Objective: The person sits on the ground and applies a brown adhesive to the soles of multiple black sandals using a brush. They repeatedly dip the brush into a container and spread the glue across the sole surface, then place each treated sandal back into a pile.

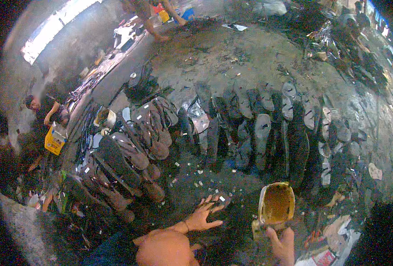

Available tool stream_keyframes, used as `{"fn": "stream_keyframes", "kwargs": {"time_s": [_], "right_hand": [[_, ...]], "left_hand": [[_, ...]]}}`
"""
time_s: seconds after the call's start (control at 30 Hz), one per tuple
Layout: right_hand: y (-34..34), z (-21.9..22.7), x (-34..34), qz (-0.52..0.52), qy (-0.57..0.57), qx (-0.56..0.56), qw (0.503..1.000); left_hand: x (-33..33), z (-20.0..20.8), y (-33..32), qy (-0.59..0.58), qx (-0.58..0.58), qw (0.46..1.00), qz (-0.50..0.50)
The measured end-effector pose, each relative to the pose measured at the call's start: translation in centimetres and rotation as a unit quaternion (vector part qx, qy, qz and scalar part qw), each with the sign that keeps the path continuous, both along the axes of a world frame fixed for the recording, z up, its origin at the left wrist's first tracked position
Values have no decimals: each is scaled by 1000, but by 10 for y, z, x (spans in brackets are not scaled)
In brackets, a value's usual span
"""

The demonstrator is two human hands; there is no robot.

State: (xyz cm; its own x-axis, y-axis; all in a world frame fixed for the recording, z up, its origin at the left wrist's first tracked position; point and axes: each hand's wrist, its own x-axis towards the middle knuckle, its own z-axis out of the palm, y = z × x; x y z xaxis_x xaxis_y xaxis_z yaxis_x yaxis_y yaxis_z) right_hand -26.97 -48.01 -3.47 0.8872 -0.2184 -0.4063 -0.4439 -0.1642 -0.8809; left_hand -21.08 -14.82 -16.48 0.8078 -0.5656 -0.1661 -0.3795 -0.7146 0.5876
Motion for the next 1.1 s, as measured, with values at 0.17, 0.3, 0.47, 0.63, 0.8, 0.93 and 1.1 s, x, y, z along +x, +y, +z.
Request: {"fn": "stream_keyframes", "kwargs": {"time_s": [0.17,0.3,0.47,0.63,0.8,0.93,1.1], "right_hand": [[34,8,57,-37,-191,1,981],[89,28,118,9,-333,-175,927],[78,19,123,0,-324,-126,938],[70,36,114,-22,-365,-154,918],[92,39,96,-45,-463,-162,870],[82,25,92,-125,-273,-94,949],[56,43,83,-135,-93,278,946]], "left_hand": [[54,3,-32,203,-249,934,155],[85,96,-76,437,-506,642,374],[91,93,-67,444,-569,601,344],[63,107,-94,397,-529,645,382],[61,112,-89,283,-545,720,325],[74,141,-111,338,-483,689,422],[39,102,-24,545,-507,569,349]]}}
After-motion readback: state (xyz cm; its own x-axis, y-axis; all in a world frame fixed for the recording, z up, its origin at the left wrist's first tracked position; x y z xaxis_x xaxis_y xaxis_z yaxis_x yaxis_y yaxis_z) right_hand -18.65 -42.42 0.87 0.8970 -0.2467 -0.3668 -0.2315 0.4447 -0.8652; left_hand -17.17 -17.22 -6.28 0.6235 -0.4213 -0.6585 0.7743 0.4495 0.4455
